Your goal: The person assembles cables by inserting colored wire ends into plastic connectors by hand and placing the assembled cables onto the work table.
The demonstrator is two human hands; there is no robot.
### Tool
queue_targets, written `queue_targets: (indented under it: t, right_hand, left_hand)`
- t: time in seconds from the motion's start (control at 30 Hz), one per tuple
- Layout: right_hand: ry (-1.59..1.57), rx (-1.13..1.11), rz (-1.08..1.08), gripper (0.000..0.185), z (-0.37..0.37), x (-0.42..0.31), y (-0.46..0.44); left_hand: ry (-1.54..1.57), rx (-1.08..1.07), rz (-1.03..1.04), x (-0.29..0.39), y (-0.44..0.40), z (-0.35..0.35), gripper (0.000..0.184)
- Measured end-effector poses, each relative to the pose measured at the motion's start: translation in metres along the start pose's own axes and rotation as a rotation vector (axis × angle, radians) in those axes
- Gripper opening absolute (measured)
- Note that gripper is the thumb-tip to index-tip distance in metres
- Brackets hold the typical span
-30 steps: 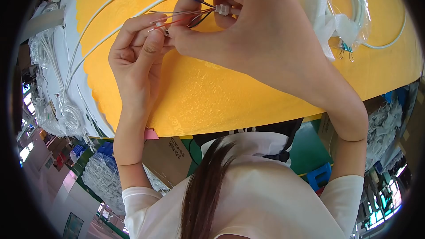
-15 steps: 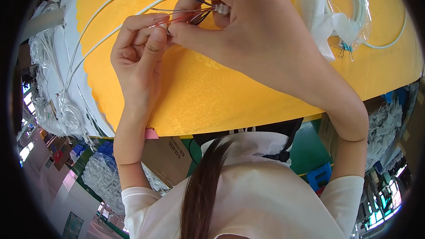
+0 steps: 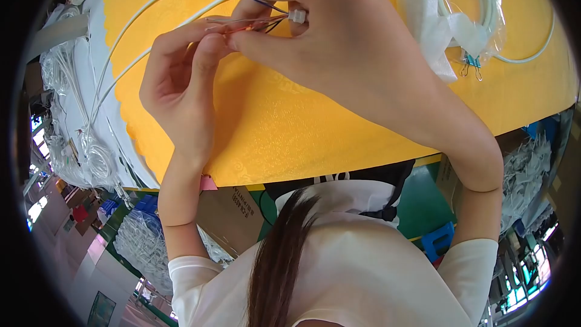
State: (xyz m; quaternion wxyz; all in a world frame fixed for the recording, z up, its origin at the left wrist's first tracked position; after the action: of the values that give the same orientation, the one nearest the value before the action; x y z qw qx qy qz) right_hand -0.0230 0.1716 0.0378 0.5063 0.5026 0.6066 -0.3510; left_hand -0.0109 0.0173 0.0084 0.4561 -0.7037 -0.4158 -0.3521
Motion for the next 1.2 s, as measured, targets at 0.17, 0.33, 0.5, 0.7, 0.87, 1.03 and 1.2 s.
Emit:
queue_targets:
  t: [0.17, 0.33, 0.5, 0.7, 0.87, 1.03, 1.2]
  right_hand:
    - [-0.073, -0.032, 0.056, 0.013, -0.003, -0.001, -0.001]
    - [-0.065, -0.057, 0.029, 0.017, -0.014, -0.015, -0.008]
    - [0.020, -0.015, 0.021, 0.021, -0.004, -0.001, 0.000]
    - [-0.126, -0.017, 0.060, 0.026, 0.001, 0.002, 0.002]
    - [-0.046, -0.044, 0.068, 0.027, 0.000, -0.001, 0.002]
    - [-0.049, -0.077, 0.140, 0.030, -0.001, -0.002, 0.002]
    - [-0.121, -0.039, 0.035, 0.033, 0.005, 0.008, 0.004]
  left_hand:
    - [0.365, 0.063, -0.316, 0.002, 0.001, 0.003, 0.018]
    - [0.028, 0.090, -0.111, 0.000, 0.002, 0.003, 0.024]
    - [-0.342, -0.059, 0.189, -0.003, -0.004, -0.005, 0.047]
    - [-0.249, -0.054, 0.171, 0.008, -0.005, 0.001, 0.061]
    - [-0.310, -0.093, 0.104, 0.009, -0.007, -0.001, 0.062]
    - [-0.283, -0.144, 0.110, 0.010, -0.010, -0.001, 0.059]
    - [-0.124, -0.112, 0.063, 0.007, -0.010, 0.000, 0.055]
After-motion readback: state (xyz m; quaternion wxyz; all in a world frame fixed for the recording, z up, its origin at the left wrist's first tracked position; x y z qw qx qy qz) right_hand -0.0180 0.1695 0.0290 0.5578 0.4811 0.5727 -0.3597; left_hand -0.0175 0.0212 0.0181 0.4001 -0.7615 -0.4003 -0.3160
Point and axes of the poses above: each hand's wrist, its own y-axis away from the middle knuckle, its own z-axis out of the palm, x = y × z, the point moved 1 cm from there along -y, towards the middle knuckle, and after that the axes turned 11 degrees about -y, right-handed, at the moved point
